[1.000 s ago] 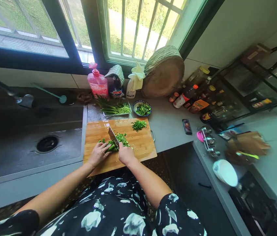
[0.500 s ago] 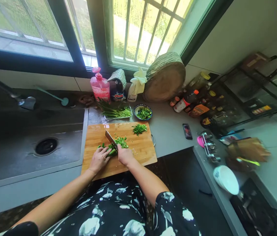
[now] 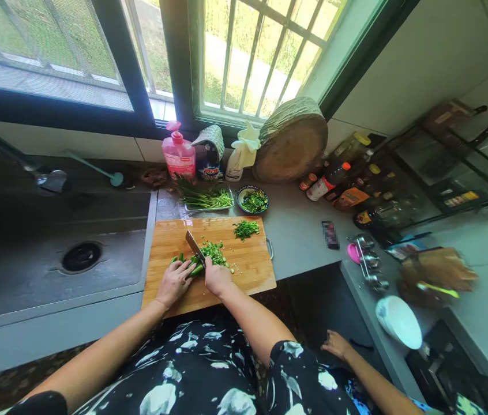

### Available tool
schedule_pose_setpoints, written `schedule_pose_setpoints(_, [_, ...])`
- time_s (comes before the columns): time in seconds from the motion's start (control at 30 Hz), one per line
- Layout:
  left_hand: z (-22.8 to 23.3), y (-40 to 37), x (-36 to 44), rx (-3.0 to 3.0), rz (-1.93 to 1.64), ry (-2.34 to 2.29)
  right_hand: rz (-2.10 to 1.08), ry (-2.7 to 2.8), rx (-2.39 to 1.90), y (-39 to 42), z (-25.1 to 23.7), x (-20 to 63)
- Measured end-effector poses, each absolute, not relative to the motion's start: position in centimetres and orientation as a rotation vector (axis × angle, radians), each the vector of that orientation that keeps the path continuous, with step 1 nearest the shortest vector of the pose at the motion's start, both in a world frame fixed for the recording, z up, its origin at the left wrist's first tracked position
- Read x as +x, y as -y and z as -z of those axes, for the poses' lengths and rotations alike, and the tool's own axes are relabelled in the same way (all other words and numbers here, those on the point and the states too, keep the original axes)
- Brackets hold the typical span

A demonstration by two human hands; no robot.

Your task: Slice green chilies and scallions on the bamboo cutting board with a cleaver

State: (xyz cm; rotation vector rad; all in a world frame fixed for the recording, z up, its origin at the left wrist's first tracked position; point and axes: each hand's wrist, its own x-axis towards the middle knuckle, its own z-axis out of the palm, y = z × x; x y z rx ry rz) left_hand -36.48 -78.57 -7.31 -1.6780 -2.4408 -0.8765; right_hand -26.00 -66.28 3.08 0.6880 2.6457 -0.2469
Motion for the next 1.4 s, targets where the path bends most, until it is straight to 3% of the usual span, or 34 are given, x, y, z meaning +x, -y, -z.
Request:
schedule_pose_setpoints(0.27, [7.5, 78.5, -36.5, -1.646, 0.927, 2.405, 0.349, -2.635, 0.671, 65.4, -6.2, -25.0])
schedule_pose_setpoints(0.63, [7.6, 78.7, -36.5, -1.663, 0.927, 2.434, 0.294, -2.629, 0.716, 66.9, -3.1, -26.7])
schedule_pose_setpoints(0.97, [7.5, 78.7, -36.2, -1.64, 1.004, 2.463, 0.37, -2.611, 0.701, 65.2, -6.2, -24.7])
schedule_pose_setpoints(1.4, [7.2, 78.9, -36.3, -1.648, 0.989, 2.456, 0.351, -2.611, 0.759, 66.4, -3.7, -26.1])
